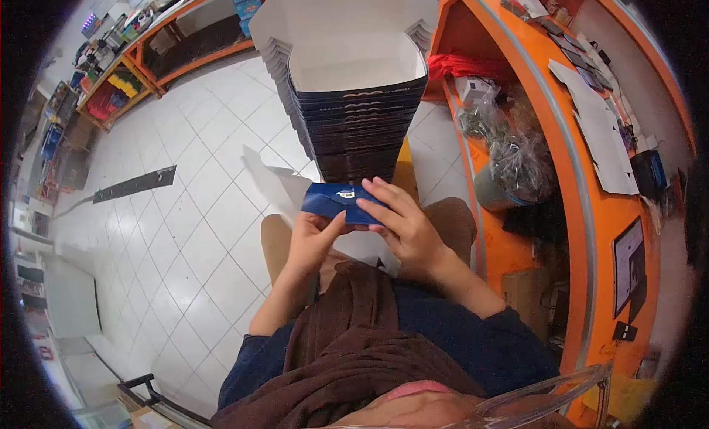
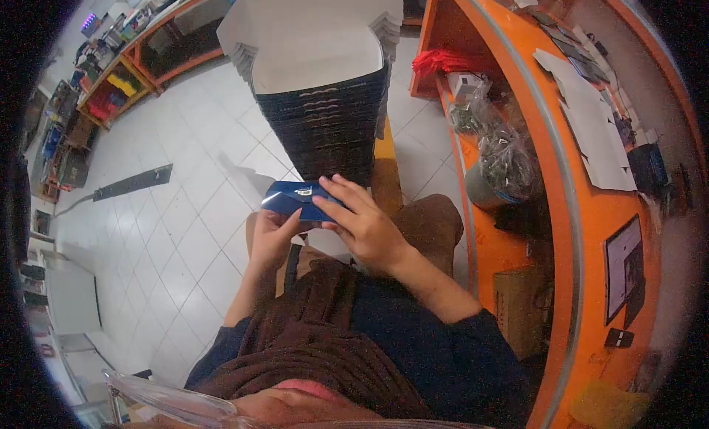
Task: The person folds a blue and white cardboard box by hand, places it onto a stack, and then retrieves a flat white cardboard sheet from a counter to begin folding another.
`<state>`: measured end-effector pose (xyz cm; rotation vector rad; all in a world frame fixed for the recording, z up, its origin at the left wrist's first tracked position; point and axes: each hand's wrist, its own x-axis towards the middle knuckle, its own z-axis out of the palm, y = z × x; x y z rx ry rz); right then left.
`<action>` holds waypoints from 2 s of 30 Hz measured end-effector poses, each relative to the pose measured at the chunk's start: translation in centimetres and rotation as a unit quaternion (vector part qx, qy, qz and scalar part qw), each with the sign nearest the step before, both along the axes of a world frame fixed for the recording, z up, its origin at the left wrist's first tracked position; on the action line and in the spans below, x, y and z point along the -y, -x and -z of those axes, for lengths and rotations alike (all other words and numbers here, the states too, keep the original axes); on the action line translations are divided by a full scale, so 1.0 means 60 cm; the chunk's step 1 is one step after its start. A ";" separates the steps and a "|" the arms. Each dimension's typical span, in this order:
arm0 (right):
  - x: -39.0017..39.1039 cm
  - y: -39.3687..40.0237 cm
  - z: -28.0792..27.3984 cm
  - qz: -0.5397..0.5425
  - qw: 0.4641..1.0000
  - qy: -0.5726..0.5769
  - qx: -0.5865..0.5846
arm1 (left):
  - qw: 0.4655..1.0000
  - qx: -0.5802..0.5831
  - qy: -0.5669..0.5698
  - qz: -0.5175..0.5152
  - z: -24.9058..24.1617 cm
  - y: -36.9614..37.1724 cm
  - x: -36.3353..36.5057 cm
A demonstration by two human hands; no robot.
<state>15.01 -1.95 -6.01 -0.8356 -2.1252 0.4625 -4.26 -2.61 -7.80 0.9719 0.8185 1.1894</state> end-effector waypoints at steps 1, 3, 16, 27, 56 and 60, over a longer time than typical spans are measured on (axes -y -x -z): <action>0.000 0.003 0.005 0.025 1.000 0.001 0.008 | 1.000 0.009 -0.020 -0.007 0.004 -0.006 0.003; -0.004 0.004 0.003 -0.005 0.999 0.009 -0.039 | 0.999 -0.032 0.019 -0.011 -0.003 -0.009 0.009; -0.023 -0.038 -0.002 -0.059 0.992 -0.035 -0.107 | 0.781 -0.431 -0.423 -0.157 -0.055 0.086 -0.041; 0.000 0.025 -0.019 0.067 0.984 -0.023 -0.162 | 0.664 -0.538 -0.444 -0.269 -0.039 -0.001 0.001; 0.002 0.054 0.041 0.060 0.893 0.265 -0.358 | 0.907 -0.369 0.072 -0.188 0.010 0.018 0.042; 0.002 0.047 0.028 0.042 0.977 0.089 -0.187 | 0.921 -0.322 -0.104 -0.194 0.050 0.001 0.045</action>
